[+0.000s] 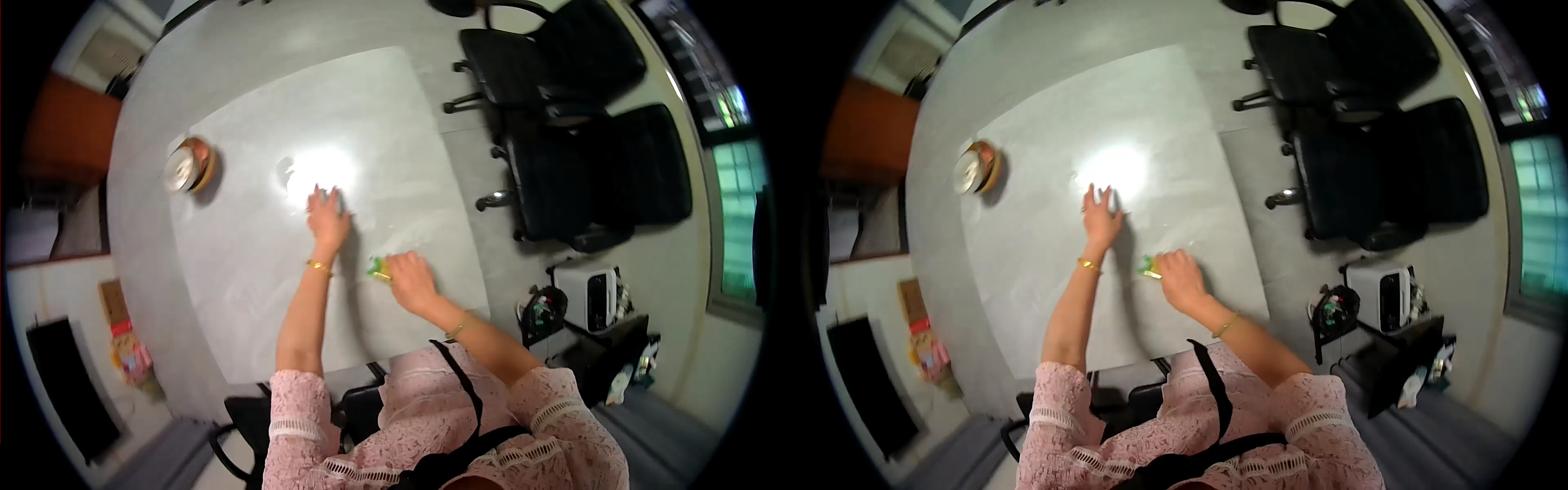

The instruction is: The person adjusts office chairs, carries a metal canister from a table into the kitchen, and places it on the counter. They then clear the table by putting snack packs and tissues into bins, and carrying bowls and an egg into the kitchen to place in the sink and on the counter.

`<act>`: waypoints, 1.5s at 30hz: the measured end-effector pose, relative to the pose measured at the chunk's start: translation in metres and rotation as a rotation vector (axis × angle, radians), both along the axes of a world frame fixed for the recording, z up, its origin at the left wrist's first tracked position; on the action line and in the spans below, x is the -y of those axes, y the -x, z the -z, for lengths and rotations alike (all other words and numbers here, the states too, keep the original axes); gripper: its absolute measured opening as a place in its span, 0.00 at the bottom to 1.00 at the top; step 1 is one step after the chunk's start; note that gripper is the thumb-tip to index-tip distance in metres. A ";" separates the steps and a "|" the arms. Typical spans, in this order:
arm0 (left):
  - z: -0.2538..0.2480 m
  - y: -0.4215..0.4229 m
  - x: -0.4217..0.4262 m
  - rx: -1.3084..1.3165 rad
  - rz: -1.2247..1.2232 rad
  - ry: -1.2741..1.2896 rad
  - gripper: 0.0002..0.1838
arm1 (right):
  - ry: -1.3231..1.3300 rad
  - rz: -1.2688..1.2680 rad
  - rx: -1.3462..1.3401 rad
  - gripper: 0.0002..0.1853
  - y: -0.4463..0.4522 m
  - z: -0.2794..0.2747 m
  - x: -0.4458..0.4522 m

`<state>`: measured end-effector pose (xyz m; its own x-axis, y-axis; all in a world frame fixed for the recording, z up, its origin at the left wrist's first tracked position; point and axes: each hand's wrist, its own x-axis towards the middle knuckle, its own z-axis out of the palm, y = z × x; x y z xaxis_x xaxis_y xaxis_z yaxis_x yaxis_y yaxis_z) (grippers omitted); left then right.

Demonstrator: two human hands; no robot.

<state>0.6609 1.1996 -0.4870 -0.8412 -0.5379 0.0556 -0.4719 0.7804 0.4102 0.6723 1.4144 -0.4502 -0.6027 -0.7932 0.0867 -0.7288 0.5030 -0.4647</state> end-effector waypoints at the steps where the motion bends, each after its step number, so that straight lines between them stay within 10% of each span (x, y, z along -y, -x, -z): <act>1: 0.010 -0.001 0.007 0.034 0.058 0.058 0.22 | 0.020 -0.021 -0.029 0.10 -0.001 0.008 -0.004; 6: 0.057 -0.033 0.020 -0.160 0.160 0.128 0.16 | 0.048 -0.036 0.166 0.12 -0.009 0.038 -0.022; 9: 0.050 -0.046 0.001 -0.396 -0.203 -0.912 0.13 | 0.018 0.240 0.547 0.20 -0.003 0.004 -0.038; 19: -0.035 -0.058 -0.221 0.252 -0.063 -1.726 0.12 | 1.030 0.948 1.305 0.23 0.018 -0.067 -0.272; 26: -0.084 -0.008 -0.389 0.353 0.232 -1.751 0.10 | 1.375 1.520 0.641 0.20 -0.030 -0.056 -0.540; 32: -0.117 -0.012 -0.506 0.312 0.293 -1.690 0.10 | 0.907 2.087 -0.082 0.25 -0.083 -0.054 -0.751; 45: -0.133 -0.045 -0.623 0.450 0.195 -1.546 0.10 | -0.090 2.276 0.138 0.30 -0.063 -0.020 -0.860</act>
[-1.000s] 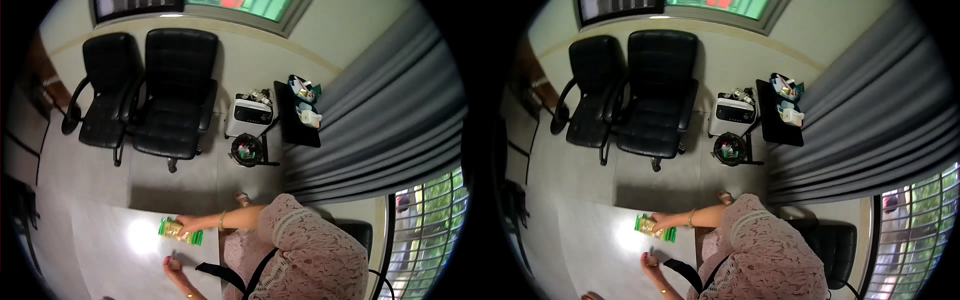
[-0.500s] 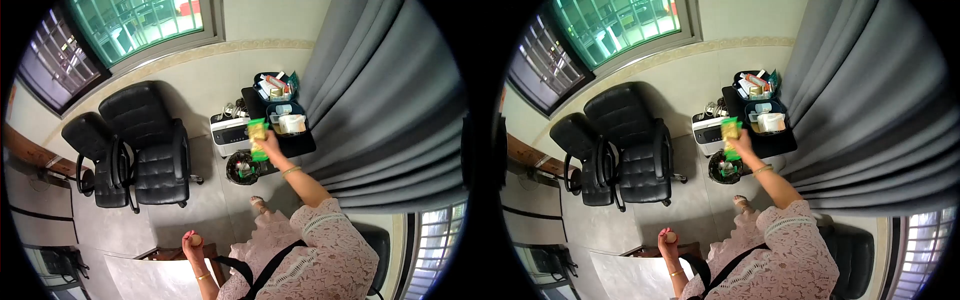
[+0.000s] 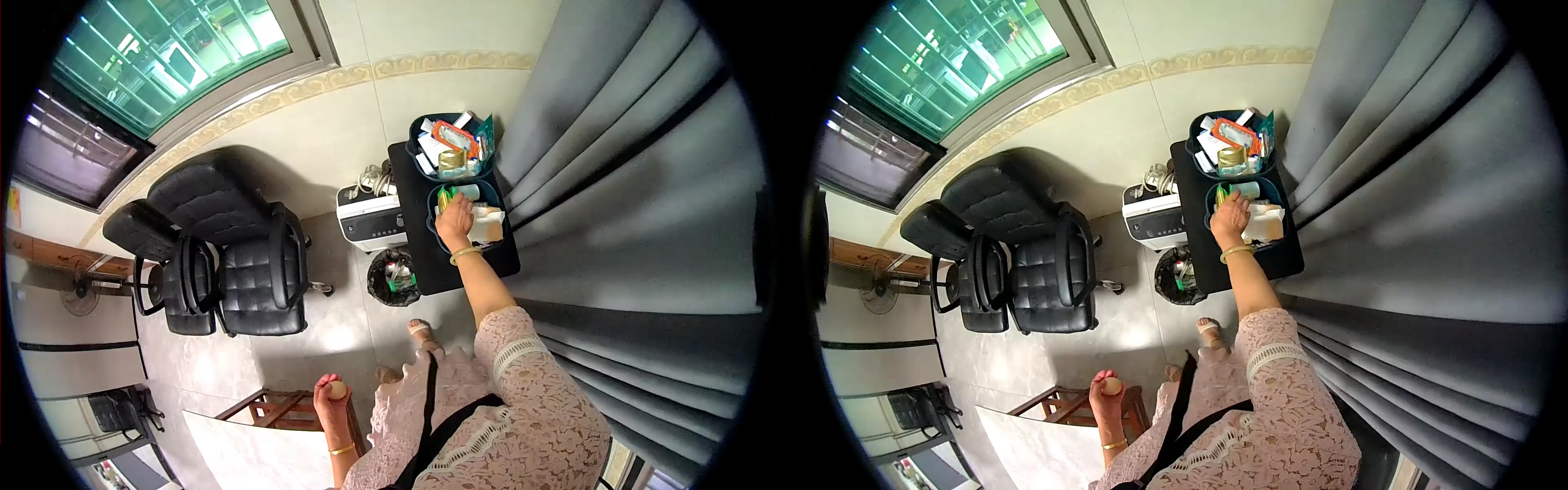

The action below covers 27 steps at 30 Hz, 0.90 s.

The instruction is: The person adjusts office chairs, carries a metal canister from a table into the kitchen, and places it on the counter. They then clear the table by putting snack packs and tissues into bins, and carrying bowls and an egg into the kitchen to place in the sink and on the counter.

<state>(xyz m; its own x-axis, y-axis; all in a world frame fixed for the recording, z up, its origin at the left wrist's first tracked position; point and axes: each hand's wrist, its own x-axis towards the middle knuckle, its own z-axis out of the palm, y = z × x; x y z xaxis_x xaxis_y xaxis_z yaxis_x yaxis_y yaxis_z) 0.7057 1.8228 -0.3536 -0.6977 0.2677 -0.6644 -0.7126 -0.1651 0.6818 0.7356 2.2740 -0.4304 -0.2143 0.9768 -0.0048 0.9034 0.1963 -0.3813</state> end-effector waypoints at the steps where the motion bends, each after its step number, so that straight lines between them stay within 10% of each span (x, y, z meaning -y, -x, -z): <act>1: 0.000 0.000 -0.002 0.006 0.000 0.007 0.10 | 0.007 0.000 0.006 0.30 0.000 0.000 0.002; 5: 0.006 0.004 -0.009 0.019 -0.036 -0.009 0.11 | 0.015 -0.044 -0.062 0.39 -0.007 -0.005 0.014; 14: 0.014 0.016 -0.019 0.188 -0.197 -0.104 0.10 | -0.156 -0.532 -0.410 0.21 -0.035 -0.009 0.068; 27: 0.003 0.023 0.073 0.018 -0.632 -0.433 0.09 | 0.871 -1.499 -0.402 0.11 0.111 -0.045 0.290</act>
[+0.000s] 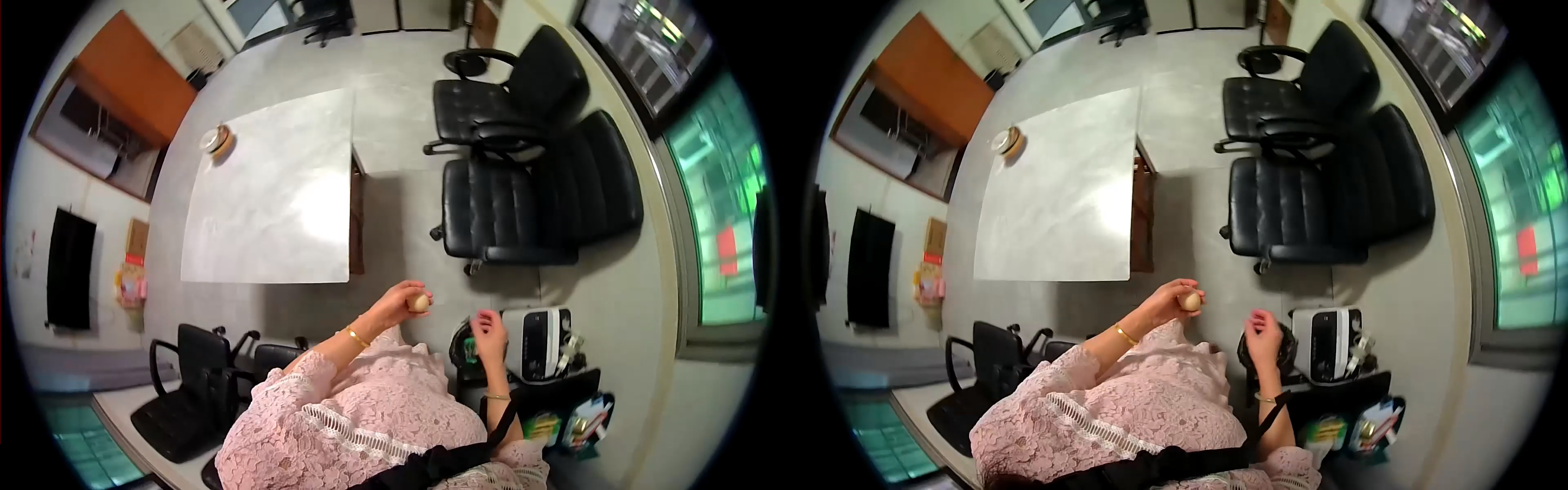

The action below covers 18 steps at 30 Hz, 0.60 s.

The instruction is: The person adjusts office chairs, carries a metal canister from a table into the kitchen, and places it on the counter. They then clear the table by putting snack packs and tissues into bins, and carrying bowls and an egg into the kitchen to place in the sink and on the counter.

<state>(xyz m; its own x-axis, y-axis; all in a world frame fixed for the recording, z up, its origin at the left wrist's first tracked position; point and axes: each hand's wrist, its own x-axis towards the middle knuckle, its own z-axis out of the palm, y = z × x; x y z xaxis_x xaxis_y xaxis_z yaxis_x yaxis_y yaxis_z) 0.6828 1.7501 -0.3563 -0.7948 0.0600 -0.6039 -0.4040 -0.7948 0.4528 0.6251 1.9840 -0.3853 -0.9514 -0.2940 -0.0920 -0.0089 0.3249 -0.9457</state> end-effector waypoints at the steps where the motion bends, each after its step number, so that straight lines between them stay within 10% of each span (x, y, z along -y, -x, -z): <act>1: -0.007 0.003 0.010 -0.004 0.003 0.009 0.11 | 0.010 -0.131 0.002 0.14 0.009 -0.009 0.027; 8: -0.006 0.042 0.073 -0.021 0.064 0.270 0.32 | -0.203 -0.733 -0.284 0.28 0.068 -0.049 0.182; 18: -0.002 0.099 0.170 -0.032 -0.243 0.410 0.33 | -0.223 -1.068 -0.323 0.27 0.155 -0.070 0.321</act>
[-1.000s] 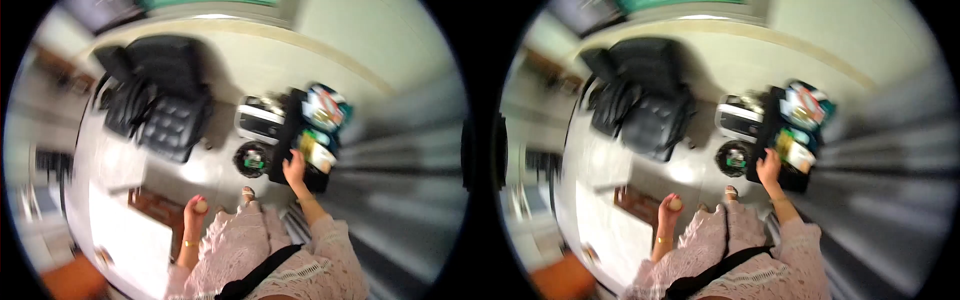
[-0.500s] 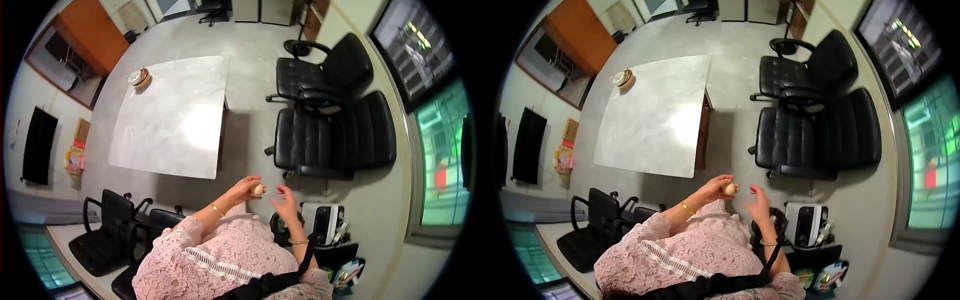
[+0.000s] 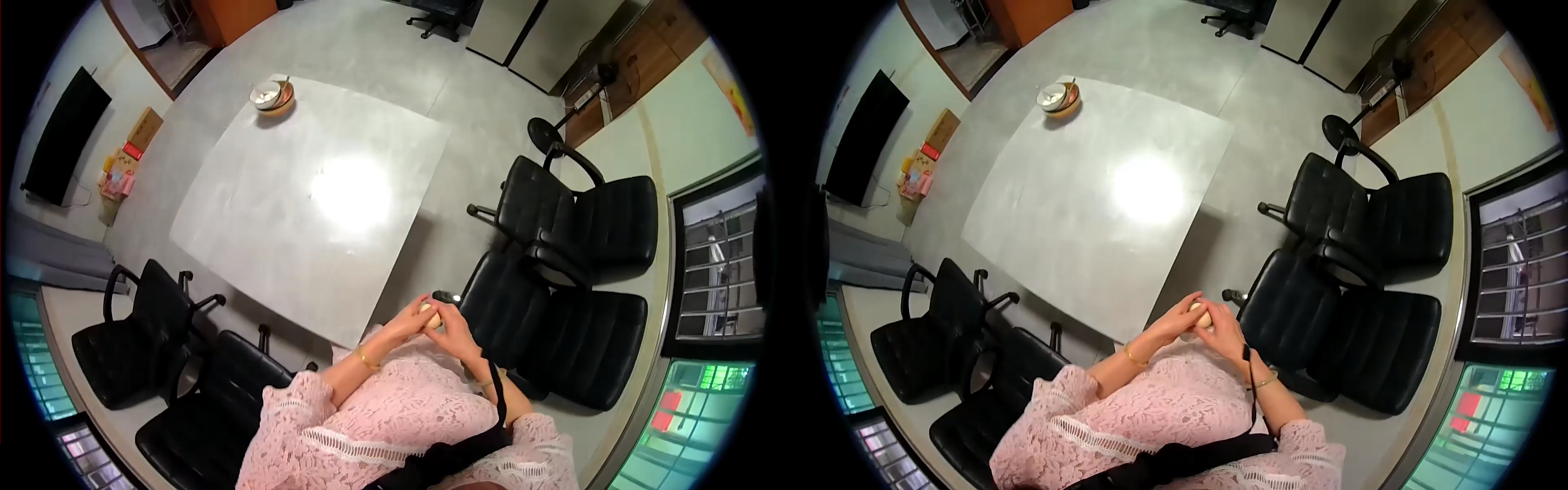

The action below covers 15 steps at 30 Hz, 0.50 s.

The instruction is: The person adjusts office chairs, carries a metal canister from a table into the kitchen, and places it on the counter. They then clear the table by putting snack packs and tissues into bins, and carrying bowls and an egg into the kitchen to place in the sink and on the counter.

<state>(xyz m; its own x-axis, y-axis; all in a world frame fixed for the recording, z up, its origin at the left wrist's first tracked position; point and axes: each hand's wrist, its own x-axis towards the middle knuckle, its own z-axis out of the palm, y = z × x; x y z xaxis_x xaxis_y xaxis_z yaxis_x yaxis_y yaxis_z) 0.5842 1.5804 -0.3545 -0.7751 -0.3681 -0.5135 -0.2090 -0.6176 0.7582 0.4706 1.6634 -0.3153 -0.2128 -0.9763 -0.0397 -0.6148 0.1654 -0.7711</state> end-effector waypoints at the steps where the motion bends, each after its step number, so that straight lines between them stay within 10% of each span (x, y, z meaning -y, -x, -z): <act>1: -0.007 0.003 0.011 -0.003 -0.061 -0.118 0.32 | -0.073 -0.029 0.065 0.27 0.011 -0.002 0.015; 7: 0.007 0.043 0.084 -0.024 -0.325 -0.364 0.27 | -0.168 0.100 0.675 0.25 0.106 0.027 0.101; 15: 0.034 0.170 0.211 0.117 -0.628 -0.241 0.13 | -0.162 0.182 0.858 0.17 0.290 0.014 0.209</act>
